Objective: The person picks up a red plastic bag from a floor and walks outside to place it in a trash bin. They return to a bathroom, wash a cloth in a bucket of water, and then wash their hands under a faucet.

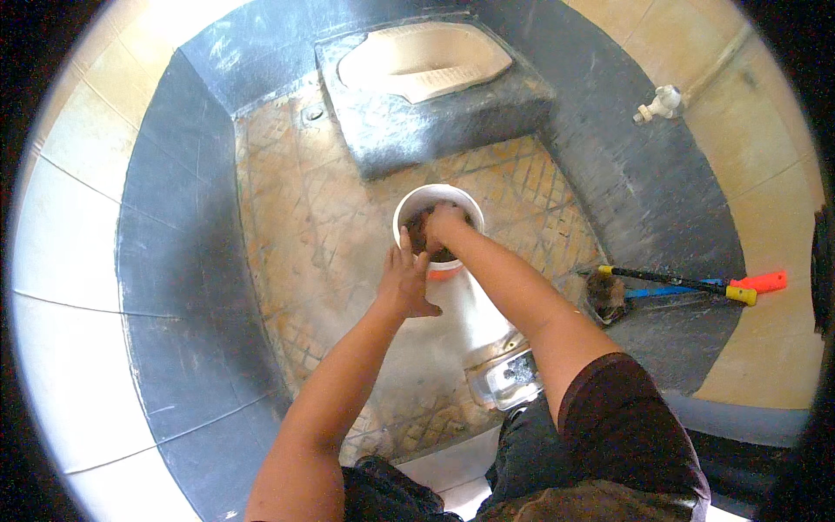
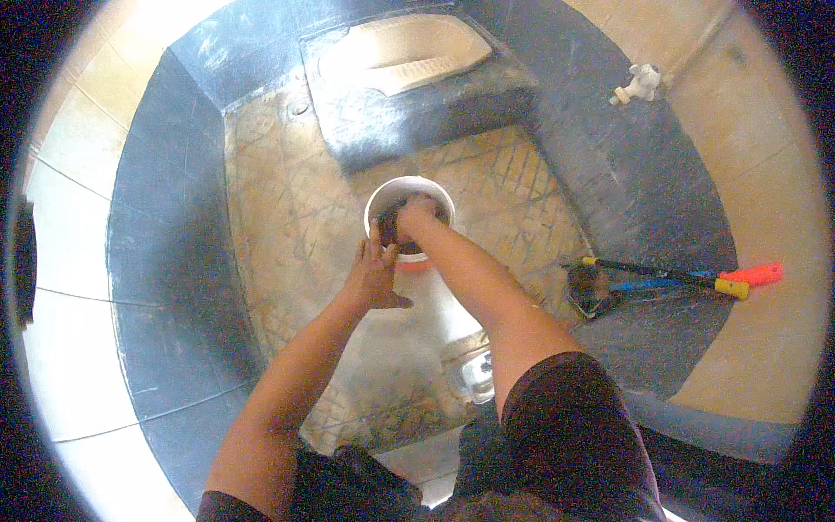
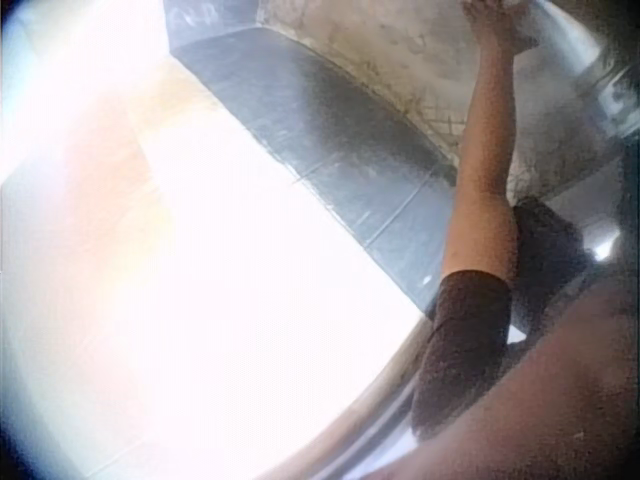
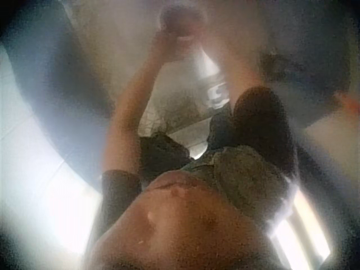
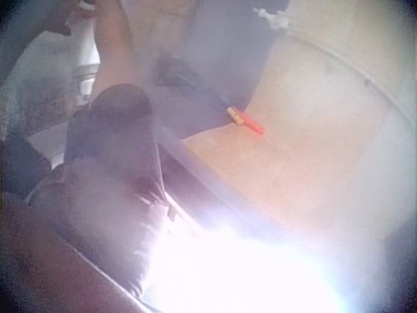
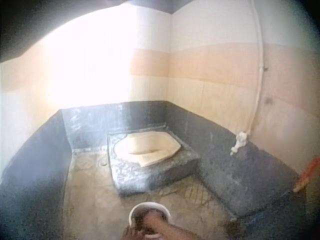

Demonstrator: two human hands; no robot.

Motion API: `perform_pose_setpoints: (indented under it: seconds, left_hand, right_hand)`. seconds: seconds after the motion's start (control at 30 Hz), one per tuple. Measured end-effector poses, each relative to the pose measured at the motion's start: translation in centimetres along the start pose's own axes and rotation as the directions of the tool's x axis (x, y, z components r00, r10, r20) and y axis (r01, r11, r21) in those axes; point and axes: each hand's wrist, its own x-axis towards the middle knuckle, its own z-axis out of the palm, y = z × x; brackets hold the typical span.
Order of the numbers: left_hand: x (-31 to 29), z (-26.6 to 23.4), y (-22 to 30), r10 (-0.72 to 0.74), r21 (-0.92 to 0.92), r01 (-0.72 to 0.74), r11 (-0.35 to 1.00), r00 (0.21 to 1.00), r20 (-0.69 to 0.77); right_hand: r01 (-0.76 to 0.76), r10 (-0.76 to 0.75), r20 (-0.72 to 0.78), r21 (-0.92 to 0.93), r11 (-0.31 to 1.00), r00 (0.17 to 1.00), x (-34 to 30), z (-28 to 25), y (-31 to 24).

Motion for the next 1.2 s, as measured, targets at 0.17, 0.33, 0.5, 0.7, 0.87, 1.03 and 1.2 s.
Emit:
perform_pose_setpoints:
  seconds: [0.17, 0.33, 0.5, 0.7, 0.87, 1.03, 1.2]
  left_hand:
    - [2.3, 0.3, 3.1, 0.093, -0.023, -0.093, 0.995, 0.996, 0.002]
    - [0.6, -0.4, 0.1, -0.001, 0.023, -0.002, 1.000, 0.992, 0.126]
    - [2.1, -0.6, 2.0, 0.022, 0.119, -0.043, 0.992, 0.985, 0.170]
    - [4.8, -5.3, 1.6, -0.190, -0.099, 0.203, 0.974, 0.974, 0.126]
    - [5.4, -9.4, -1.0, -0.146, -0.725, -0.013, 0.689, 0.977, -0.157]
    - [5.8, -6.8, -3.5, -0.264, -0.987, -0.147, -0.060, 0.956, -0.127]
    - [3.3, -11.9, -4.7, -0.222, -0.605, -0.344, -0.718, 0.937, -0.270]
  right_hand:
    - [-0.062, 0.034, 0.242, 0.109, 0.992, 0.970, 5.6, 11.2, 7.0]
    - [-0.104, 0.087, 0.132, 0.130, 0.986, 0.987, 0.6, 1.5, 1.5]
    - [0.151, -0.186, 0.231, 0.158, 0.976, 0.955, 1.5, 5.3, 6.0]
    - [0.239, -0.310, 0.068, 0.489, 0.839, 0.948, 0.8, -3.2, 8.8]
    - [0.551, -0.325, -0.447, 0.717, 0.427, 0.833, -6.5, -13.2, 5.8]
    - [0.670, 0.036, -0.699, 0.698, 0.252, 0.714, -8.5, -19.8, 0.1]
    - [0.589, 0.221, -0.658, 0.747, 0.306, 0.720, -7.2, -18.3, -5.1]
